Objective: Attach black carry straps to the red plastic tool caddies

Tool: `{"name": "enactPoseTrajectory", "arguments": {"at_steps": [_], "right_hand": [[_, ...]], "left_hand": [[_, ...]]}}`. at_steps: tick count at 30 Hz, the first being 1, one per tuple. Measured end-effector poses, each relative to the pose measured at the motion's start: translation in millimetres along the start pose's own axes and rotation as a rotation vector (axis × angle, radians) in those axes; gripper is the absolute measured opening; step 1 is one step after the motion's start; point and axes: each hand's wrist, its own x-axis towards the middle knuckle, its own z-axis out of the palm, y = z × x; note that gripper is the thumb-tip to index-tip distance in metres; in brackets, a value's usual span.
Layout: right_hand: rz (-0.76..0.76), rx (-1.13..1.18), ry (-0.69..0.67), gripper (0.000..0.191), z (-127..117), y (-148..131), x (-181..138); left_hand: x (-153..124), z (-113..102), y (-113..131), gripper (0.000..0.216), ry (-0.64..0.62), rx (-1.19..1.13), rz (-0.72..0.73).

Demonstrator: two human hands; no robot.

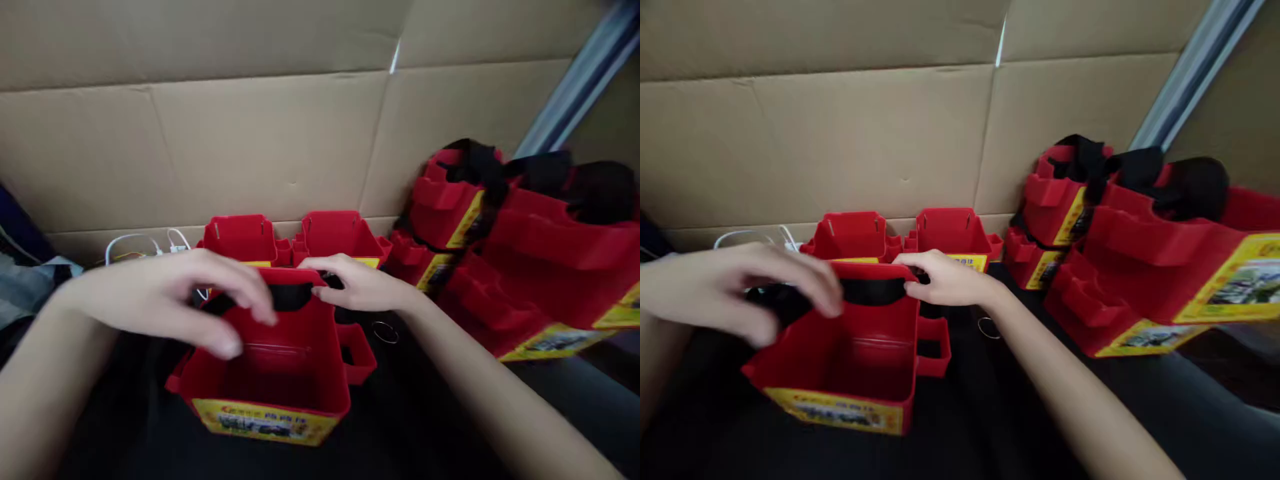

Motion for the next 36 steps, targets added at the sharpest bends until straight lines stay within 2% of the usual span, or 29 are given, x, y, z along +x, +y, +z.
{"name": "enactPoseTrajectory", "arguments": {"at_steps": [3, 5, 7, 10, 15, 19, 21, 22, 26, 27, 28, 29, 31, 33, 36], "right_hand": [[0.016, -0.003, 0.012, 0.019, 4.0, 2.0, 0.5], [0.016, 0.012, -0.001, 0.019, 5.2, 2.4, 0.6], [0.016, 0.028, -0.017, 0.021, 5.2, 2.2, 0.7], [0.024, 0.029, -0.023, 0.021, 4.5, 1.5, 1.2], [0.011, 0.053, -0.013, 0.018, 4.9, 0.7, 2.6], [-0.006, 0.038, 0.037, 0.018, 7.2, 0.6, 2.5], [-0.034, 0.039, 0.06, 0.018, 8.0, 1.0, 2.0], [-0.047, 0.043, 0.067, 0.018, 8.1, 1.3, 1.9], [-0.045, 0.069, 0.019, 0.017, 7.2, 2.6, 2.0], [-0.037, 0.078, 0.0, 0.018, 6.9, 2.9, 2.3], [-0.032, 0.086, -0.014, 0.019, 6.8, 3.1, 2.5], [-0.029, 0.091, -0.014, 0.019, 6.9, 3.3, 2.7], [-0.024, 0.093, 0.005, 0.021, 7.6, 3.9, 2.9], [-0.009, 0.077, 0.039, 0.021, 8.9, 4.5, 2.9], [-0.001, 0.046, 0.064, 0.023, 11.0, 5.5, 2.8]], "left_hand": [[32.6, 32.5, 17.6, 0.027, 0.212, 0.27, -0.222], [48.0, 47.3, 21.3, 0.028, 0.213, 0.486, -0.302], [56.4, 54.7, 18.6, 0.026, 0.153, 0.624, -0.315], [58.8, 55.0, 11.6, 0.028, 0.123, 0.59, -0.314], [55.3, 53.6, 10.6, 0.043, 0.238, 0.485, -0.515], [62.6, 59.6, 8.3, 0.033, 0.284, 0.373, -0.511], [64.2, 57.6, 5.7, 0.029, 0.203, 0.229, -0.432], [62.0, 54.0, 5.1, 0.029, 0.103, 0.143, -0.36], [28.7, 24.6, 8.1, 0.024, -0.493, -0.174, -0.024], [17.7, 16.0, 8.9, 0.019, -0.572, -0.209, -0.004], [8.2, 8.3, 9.0, 0.013, -0.573, -0.203, -0.041], [1.3, 2.1, 8.4, 0.009, -0.498, -0.17, -0.119], [-1.3, -3.6, 5.8, 0.019, -0.269, -0.082, -0.283], [11.4, 1.0, 3.4, 0.03, -0.086, -0.044, -0.379], [44.5, 21.9, 4.4, 0.051, 0.052, -0.02, -0.452]]}}
